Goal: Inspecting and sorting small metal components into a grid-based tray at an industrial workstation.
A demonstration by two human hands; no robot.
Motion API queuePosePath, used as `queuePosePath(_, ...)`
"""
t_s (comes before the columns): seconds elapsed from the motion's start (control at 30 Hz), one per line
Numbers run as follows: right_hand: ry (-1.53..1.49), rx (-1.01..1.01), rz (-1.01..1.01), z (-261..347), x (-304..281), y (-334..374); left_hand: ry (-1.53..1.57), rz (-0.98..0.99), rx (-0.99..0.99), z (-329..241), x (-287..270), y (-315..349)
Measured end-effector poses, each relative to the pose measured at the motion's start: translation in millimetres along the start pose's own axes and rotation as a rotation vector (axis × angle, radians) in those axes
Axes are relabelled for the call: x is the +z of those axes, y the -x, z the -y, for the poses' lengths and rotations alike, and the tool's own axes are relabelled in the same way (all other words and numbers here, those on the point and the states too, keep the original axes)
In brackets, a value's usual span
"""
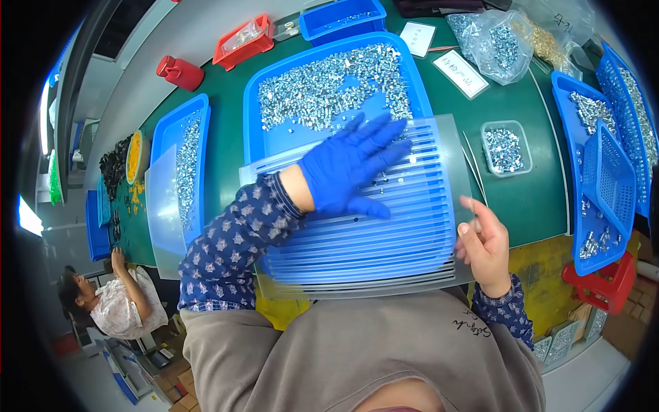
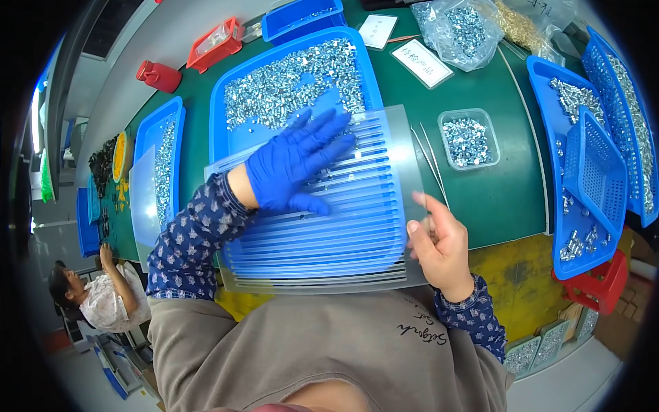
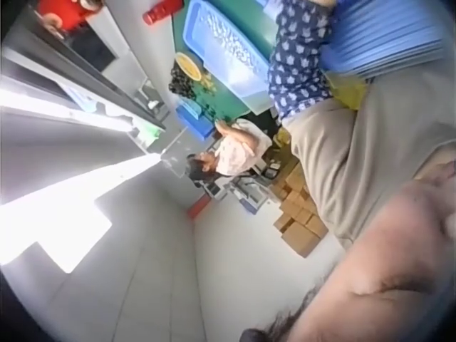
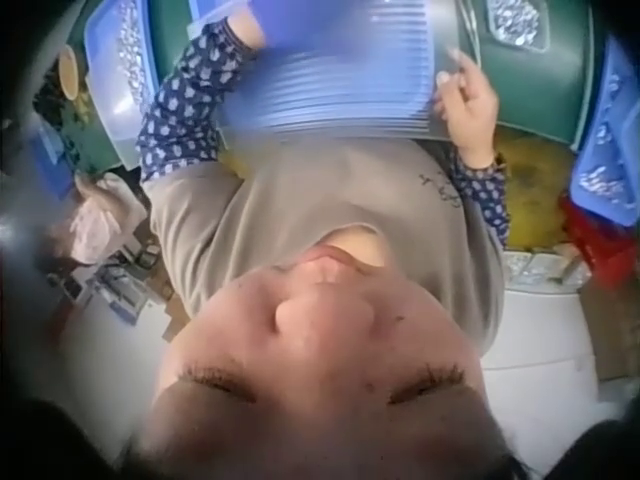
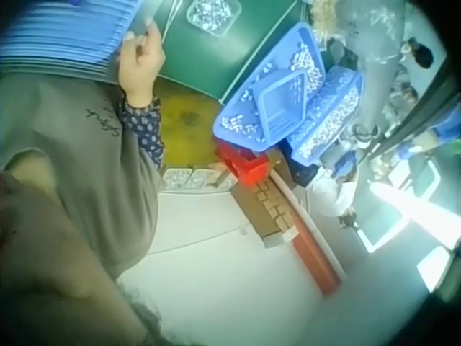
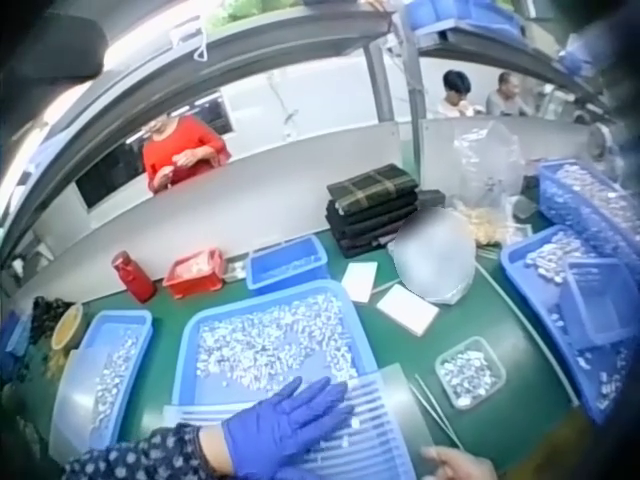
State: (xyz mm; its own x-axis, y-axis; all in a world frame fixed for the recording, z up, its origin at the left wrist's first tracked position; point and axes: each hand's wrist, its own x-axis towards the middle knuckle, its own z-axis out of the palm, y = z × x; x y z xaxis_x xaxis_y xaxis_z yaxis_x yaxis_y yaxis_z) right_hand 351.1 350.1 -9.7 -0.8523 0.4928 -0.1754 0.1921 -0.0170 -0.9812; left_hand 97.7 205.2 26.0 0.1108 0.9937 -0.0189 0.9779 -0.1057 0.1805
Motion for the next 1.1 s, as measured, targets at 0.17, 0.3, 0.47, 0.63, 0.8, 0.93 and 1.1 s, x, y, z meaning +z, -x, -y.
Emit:
queuePosePath(0.17,-0.002,-0.014,0.008,-2,-2,0,0.015,0.08,0.09,-6,-4,11)
queuePosePath(0.3,-0.001,0.037,0.022,4,-2,1,0.005,-0.021,0.027,6,-8,1)
queuePosePath(0.47,-0.015,0.042,0.005,2,-3,0,0.004,-0.028,0.09,-13,0,-19)
queuePosePath(0.63,-0.008,0.044,0.008,4,-2,0,0.069,0.092,0.165,-7,-8,7)
queuePosePath(0.8,-0.014,0.025,0.012,2,-3,-1,0.064,0.073,0.095,-6,-8,7)
queuePosePath(0.93,-0.015,0.038,0.016,2,-3,0,0.133,0.146,0.161,-16,-6,26)
queuePosePath(1.1,-0.001,0.025,0.023,3,-1,0,-0.003,0.056,0.014,11,-8,31)
